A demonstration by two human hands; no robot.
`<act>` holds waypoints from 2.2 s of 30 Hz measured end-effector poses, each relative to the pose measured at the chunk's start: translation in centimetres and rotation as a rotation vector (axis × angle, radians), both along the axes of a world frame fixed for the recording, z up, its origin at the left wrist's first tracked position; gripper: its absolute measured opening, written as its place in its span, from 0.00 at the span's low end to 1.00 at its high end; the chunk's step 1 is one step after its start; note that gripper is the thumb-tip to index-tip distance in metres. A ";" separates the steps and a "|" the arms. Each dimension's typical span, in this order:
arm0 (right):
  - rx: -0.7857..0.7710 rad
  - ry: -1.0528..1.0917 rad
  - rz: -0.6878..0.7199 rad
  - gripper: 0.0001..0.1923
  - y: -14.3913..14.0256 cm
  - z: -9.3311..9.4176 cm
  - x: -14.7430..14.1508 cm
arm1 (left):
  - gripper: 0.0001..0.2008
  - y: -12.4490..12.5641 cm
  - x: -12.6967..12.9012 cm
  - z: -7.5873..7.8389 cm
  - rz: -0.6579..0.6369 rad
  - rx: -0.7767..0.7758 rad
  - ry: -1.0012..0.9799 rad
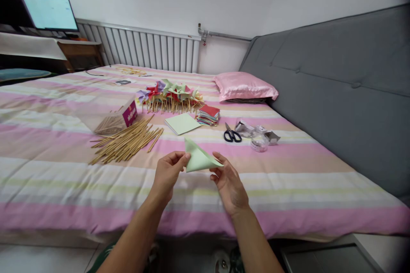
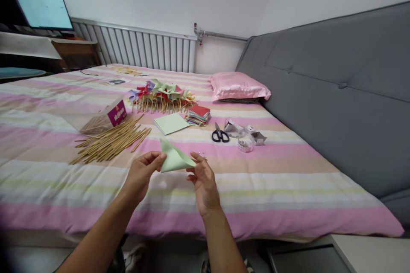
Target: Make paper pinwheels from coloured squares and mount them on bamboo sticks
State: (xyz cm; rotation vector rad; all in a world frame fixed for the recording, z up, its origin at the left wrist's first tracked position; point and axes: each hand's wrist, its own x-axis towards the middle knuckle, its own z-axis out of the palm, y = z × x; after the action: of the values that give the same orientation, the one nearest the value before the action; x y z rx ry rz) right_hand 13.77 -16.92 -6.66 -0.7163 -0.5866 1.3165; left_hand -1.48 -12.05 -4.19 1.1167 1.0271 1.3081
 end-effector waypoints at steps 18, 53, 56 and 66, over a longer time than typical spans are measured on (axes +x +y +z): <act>-0.034 -0.380 -0.228 0.11 0.3 -0.1 -0.8 | 0.10 -0.3 0.7 -0.1 -0.040 -0.002 0.087; -0.026 0.042 -0.248 0.12 0.8 -0.7 -1.2 | 0.08 -1.2 1.9 -0.8 -0.069 0.203 0.076; -0.006 0.012 -0.262 0.12 0.7 -0.8 -1.3 | 0.07 -1.2 2.0 -0.5 -0.040 0.218 0.087; 0.043 -0.269 -0.335 0.11 0.6 -1.3 -0.7 | 0.09 -1.2 2.1 -0.3 -0.102 0.121 -0.031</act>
State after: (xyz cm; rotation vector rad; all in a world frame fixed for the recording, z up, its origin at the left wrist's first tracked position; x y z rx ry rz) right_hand 13.05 -16.34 -7.99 -0.9203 -0.6748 0.9018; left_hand 0.62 -13.25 -4.51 1.2204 0.8664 1.3149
